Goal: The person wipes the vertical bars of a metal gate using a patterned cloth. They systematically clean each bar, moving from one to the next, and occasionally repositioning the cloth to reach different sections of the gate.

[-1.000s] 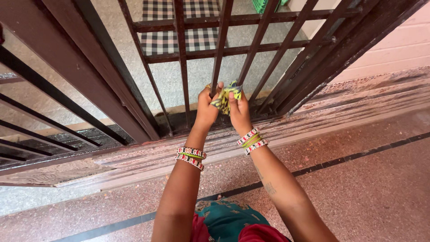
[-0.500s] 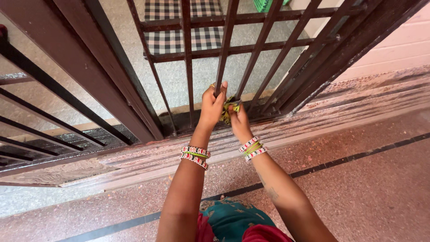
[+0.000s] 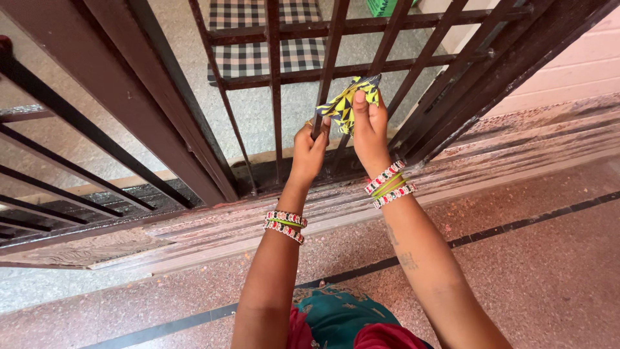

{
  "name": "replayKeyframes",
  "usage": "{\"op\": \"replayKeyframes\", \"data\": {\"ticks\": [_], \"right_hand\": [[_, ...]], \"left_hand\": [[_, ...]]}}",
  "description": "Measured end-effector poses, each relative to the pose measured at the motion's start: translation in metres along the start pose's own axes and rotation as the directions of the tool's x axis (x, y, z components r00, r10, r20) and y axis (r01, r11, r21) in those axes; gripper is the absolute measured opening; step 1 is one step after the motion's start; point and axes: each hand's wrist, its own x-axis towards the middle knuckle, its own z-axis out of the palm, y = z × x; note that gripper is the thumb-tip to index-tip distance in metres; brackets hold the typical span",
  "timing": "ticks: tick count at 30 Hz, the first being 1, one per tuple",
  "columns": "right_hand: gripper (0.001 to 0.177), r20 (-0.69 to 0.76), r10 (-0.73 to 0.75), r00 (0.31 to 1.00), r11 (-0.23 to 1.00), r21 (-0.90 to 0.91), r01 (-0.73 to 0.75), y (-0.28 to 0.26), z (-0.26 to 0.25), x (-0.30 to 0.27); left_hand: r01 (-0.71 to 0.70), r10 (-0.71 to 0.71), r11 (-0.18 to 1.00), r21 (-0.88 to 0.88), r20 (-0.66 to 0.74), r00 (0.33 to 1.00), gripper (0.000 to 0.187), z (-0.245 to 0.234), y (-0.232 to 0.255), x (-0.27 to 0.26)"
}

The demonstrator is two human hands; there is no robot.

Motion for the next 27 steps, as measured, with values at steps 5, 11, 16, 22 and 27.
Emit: {"op": "replayKeyframes", "data": {"ticks": [5, 11, 16, 22, 27], "right_hand": [[0.033, 0.012, 0.008, 1.0, 1.0, -0.021, -0.008, 0.017, -0.007, -0.006], [0.036, 0.035, 0.086, 0.996, 0.993, -0.087, -0.083, 0.041, -0.01, -0.037], [0.036, 0.064, 0.124, 0.99, 0.978, -0.178, -0.111, 0.082, -0.023, -0.063], [0.034, 0.085, 0.234, 0.968, 0.969, -0.104, -0.225, 0.145, -0.037, -0.099], [0.032, 0.073, 0.365, 0.928, 0.864, -0.397, -0.308, 0.164, -0.046, -0.128]], "left_hand": [[0.027, -0.027, 0.999, -0.016, -0.004, 1.0, 0.024, -0.003, -0.021, 0.001], [-0.015, 0.019, 0.993, -0.113, 0.035, 0.999, 0.019, -0.004, -0.022, 0.001], [-0.046, 0.048, 0.994, -0.098, 0.021, 0.999, 0.017, 0.0, -0.006, -0.001], [0.002, -0.002, 1.0, 0.02, -0.01, 1.0, 0.032, -0.001, -0.002, 0.0], [0.051, -0.051, 0.999, -0.001, -0.001, 0.999, 0.035, 0.0, 0.006, -0.002]]}}
